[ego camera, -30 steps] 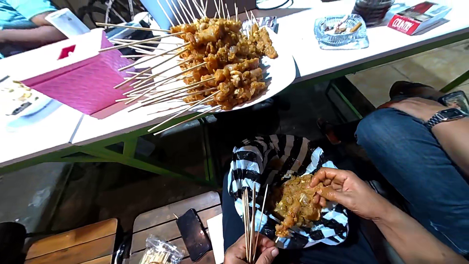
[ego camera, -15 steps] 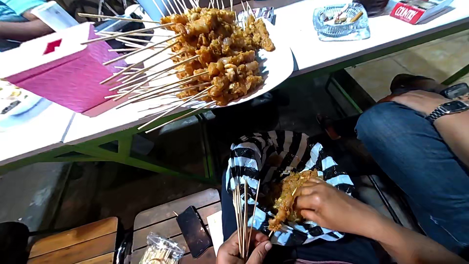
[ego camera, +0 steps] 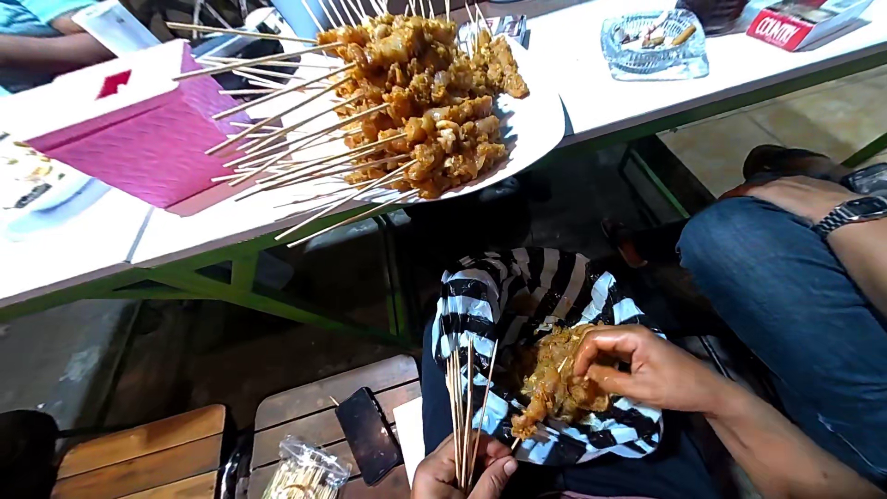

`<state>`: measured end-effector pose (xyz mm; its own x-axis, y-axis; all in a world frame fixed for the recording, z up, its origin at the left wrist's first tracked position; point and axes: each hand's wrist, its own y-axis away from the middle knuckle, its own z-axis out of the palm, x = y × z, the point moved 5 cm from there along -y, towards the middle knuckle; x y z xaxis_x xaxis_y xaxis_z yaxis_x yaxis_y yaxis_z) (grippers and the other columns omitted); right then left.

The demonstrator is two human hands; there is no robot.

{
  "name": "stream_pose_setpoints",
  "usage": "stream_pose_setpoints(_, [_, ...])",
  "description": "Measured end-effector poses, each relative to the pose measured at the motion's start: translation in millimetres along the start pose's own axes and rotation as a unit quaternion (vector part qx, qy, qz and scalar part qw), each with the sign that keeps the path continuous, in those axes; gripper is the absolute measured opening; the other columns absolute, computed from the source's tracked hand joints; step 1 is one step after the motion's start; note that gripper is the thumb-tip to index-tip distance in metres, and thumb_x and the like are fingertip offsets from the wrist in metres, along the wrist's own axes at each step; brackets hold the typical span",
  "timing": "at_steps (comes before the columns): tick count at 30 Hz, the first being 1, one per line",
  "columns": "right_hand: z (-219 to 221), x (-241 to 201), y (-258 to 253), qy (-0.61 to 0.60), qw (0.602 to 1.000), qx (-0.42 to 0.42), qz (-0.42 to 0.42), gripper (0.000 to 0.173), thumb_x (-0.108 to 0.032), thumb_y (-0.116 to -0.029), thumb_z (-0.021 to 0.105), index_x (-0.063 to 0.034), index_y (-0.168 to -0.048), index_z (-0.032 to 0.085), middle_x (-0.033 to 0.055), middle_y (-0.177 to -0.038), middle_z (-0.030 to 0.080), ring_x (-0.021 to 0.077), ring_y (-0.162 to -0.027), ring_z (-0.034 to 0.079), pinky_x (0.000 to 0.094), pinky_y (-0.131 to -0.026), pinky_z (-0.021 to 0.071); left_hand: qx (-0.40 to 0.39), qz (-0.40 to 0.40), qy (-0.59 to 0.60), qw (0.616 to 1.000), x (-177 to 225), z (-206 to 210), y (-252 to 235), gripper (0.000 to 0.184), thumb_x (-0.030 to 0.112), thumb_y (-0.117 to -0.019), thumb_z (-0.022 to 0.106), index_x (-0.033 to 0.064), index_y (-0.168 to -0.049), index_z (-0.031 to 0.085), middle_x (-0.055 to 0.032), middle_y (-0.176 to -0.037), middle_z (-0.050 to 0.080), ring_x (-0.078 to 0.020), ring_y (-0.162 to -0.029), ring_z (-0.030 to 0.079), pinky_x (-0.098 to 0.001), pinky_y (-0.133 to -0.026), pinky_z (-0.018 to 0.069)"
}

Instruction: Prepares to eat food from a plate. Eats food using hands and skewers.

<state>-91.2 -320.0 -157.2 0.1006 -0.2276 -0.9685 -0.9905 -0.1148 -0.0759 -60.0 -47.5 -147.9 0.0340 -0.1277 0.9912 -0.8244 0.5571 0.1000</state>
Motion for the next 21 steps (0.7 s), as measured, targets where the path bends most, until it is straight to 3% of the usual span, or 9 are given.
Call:
stream_pose_setpoints(3, [-9, 2, 3, -0.101, 0.994, 0.03, 0.003, 0.017, -0.004, -0.0918, 0.054, -0.0085, -0.091, 0.071, -0.0047, -0.099, 0.068, 0.0006, -0.095, 0.064, 0.0179, -0.082, 0.0554, -0.003, 0.002, 0.002, 1.0, 1, 0, 0, 0.012, 0.0, -0.0869, 0.075, 0.0068, -0.097, 0.072, 0.0065, -0.083, 0.071, 0.0026, -0.064, 0.06, -0.0158, -0.057, 0.0517])
stream_pose_setpoints(5, [-13, 5, 6, -0.093, 0.994, 0.049, 0.008, 0.017, -0.004, -0.0913, 0.055, -0.0087, -0.091, 0.071, -0.0026, -0.101, 0.069, 0.0038, -0.098, 0.065, 0.0207, -0.084, 0.0561, -0.004, 0.003, 0.001, 1.0, 1, -1, 0, 0.013, -0.001, -0.0868, 0.075, 0.0066, -0.097, 0.072, 0.0062, -0.085, 0.071, 0.0023, -0.065, 0.061, -0.016, -0.058, 0.0522])
stream_pose_setpoints(8, [-9, -1, 12, 0.182, 0.982, 0.05, -0.014, 0.02, -0.015, -0.0903, 0.058, -0.01, -0.095, 0.077, 0.0034, -0.101, 0.07, 0.0078, -0.094, 0.066, 0.0243, -0.081, 0.0555, -0.003, 0.001, -0.006, 1.0, 1, -2, 0, 0.013, 0.0, -0.0866, 0.075, 0.0064, -0.097, 0.073, 0.0056, -0.085, 0.072, 0.0016, -0.065, 0.061, -0.0164, -0.058, 0.0524])
stream_pose_setpoints(10, [2, -8, 13, 0.341, 0.938, 0.046, -0.047, 0.019, -0.018, -0.0887, 0.059, -0.0139, -0.093, 0.076, 0.0048, -0.099, 0.073, 0.0193, -0.093, 0.069, 0.0435, -0.082, 0.0527, -0.005, -0.002, -0.009, 1.0, 1, -1, 0, 0.012, 0.001, -0.0867, 0.075, 0.0068, -0.097, 0.072, 0.006, -0.085, 0.071, 0.0017, -0.064, 0.061, -0.0163, -0.057, 0.0519])
stream_pose_setpoints(13, [27, -12, 8, 0.384, 0.918, -0.019, -0.1, 0.011, -0.012, -0.0873, 0.063, -0.0126, -0.082, 0.073, 0.0038, -0.092, 0.073, 0.0252, -0.09, 0.07, 0.052, -0.084, 0.0512, -0.007, -0.008, -0.005, 1.0, 0, 2, 0, 0.013, 0.0, -0.0865, 0.075, 0.0072, -0.097, 0.072, 0.006, -0.085, 0.071, 0.0021, -0.062, 0.06, -0.0163, -0.055, 0.0508])
stream_pose_setpoints(15, [45, -10, 0, 0.396, 0.911, -0.06, -0.097, 0.005, -0.005, -0.081, 0.071, -0.0072, -0.077, 0.073, 0.0084, -0.089, 0.074, 0.0323, -0.091, 0.071, 0.0579, -0.087, 0.0525, -0.008, -0.011, -0.005, 1.0, 0, 2, 0, 0.013, -0.001, -0.0866, 0.075, 0.0073, -0.097, 0.072, 0.0064, -0.085, 0.071, 0.0024, -0.061, 0.059, -0.016, -0.054, 0.0503])
stream_pose_setpoints(18, [61, -5, -11, 0.43, 0.896, -0.104, -0.041, 0.005, -0.004, -0.0864, 0.071, -0.0009, -0.083, 0.073, 0.0143, -0.094, 0.074, 0.0381, -0.101, 0.069, 0.0605, -0.1, 0.0463, -0.001, -0.013, 0.001, 1.0, 1, 0, 1, 0.014, -0.002, -0.0864, 0.074, 0.0069, -0.098, 0.072, 0.0062, -0.085, 0.072, 0.0019, -0.062, 0.06, -0.0165, -0.054, 0.0508])
stream_pose_setpoints(21, [56, -2, -18, 0.451, 0.889, -0.08, -0.025, 0.006, -0.005, -0.0854, 0.071, 0.0003, -0.085, 0.073, 0.0162, -0.089, 0.073, 0.037, -0.09, 0.071, 0.0589, -0.094, 0.0491, 0.003, -0.009, 0.005, 1.0, 2, -2, 1, 0.014, -0.002, -0.0867, 0.074, 0.0069, -0.097, 0.072, 0.0062, -0.084, 0.072, 0.0019, -0.061, 0.06, -0.0162, -0.054, 0.0506])
